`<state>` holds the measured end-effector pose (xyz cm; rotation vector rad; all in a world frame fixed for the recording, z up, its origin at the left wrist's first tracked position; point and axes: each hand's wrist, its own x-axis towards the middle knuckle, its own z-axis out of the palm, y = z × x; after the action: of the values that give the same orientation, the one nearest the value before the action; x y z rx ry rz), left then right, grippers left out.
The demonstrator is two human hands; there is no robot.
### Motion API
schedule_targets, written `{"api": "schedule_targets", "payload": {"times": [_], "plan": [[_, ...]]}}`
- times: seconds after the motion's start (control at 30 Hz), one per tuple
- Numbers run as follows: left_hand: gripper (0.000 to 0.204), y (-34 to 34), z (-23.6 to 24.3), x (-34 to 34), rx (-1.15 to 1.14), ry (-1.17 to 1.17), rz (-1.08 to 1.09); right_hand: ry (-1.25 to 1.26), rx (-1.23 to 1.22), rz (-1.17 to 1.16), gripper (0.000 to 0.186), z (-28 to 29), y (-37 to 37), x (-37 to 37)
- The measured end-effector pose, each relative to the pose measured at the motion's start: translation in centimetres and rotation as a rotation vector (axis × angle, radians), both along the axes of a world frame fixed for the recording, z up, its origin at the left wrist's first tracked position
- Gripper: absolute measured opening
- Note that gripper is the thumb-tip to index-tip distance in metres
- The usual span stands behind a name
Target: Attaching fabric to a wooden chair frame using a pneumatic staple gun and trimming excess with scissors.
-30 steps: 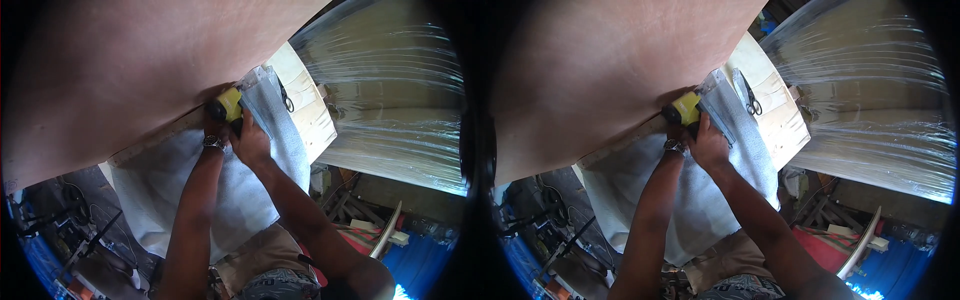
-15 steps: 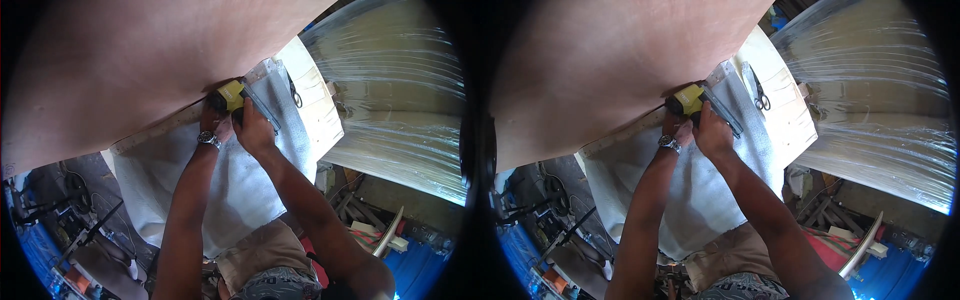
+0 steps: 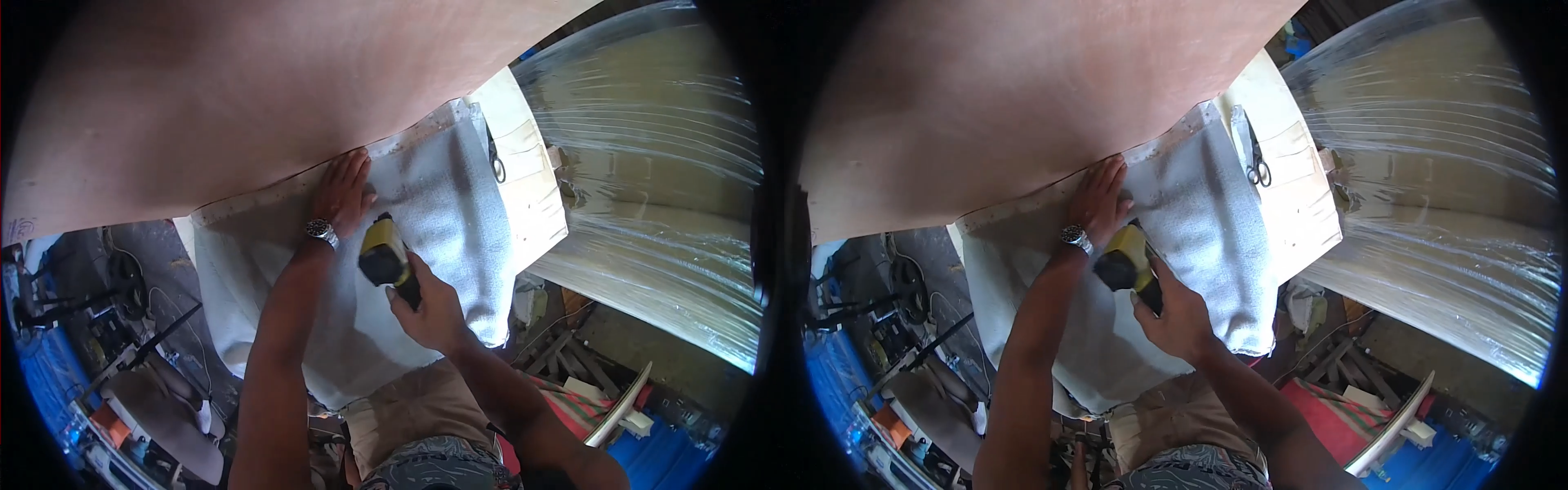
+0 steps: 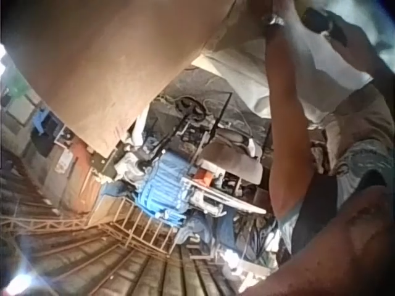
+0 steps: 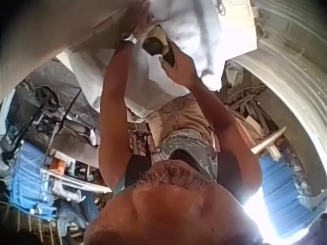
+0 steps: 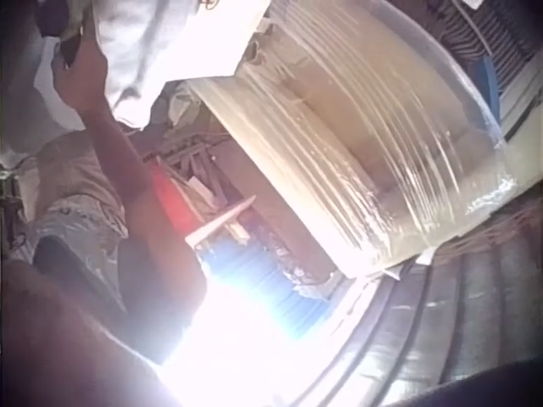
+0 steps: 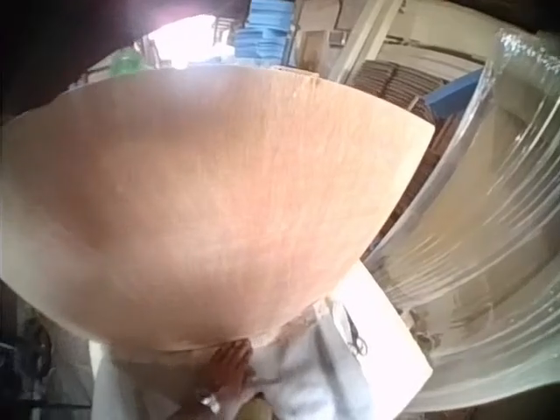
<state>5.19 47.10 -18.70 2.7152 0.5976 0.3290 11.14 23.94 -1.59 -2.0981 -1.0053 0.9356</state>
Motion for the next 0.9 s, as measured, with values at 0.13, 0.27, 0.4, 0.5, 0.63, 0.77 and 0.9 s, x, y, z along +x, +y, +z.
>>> {"api": "schedule_targets", "payload": {"times": [0.13,0.27,0.4,0.5,0.63,0.77,0.9], "plan": [[0.072,1.1,0.7,-2.8,0.018,0.052,0.006,0.169,-0.059,-0.176,0.048,-1.1,0.7,2.4],[0.069,1.0,0.7,-3.6,0.036,0.064,0.019,0.31,0.039,-0.389,0.038,-3.8,4.6,6.3],[0.067,0.7,0.9,-4.8,0.057,0.126,0.1,0.395,0.075,-0.443,0.041,-4.8,7.4,8.5],[0.066,0.4,1.6,-6.2,0.07,0.151,0.154,0.273,0.032,-0.357,0.044,-5.4,8.5,9.5],[0.06,-0.3,4.0,-7.7,0.118,0.241,0.372,0.33,0.053,-0.374,0.044,-6.7,8.2,10.3],[0.049,1.0,7.4,-9.9,0.361,0.595,0.463,0.404,0.061,-0.379,0.043,-7.8,7.1,10.4],[0.041,3.0,10.2,-12.6,0.385,0.764,0.35,0.509,0.117,-0.344,0.041,-8.2,5.6,10.4]]}}
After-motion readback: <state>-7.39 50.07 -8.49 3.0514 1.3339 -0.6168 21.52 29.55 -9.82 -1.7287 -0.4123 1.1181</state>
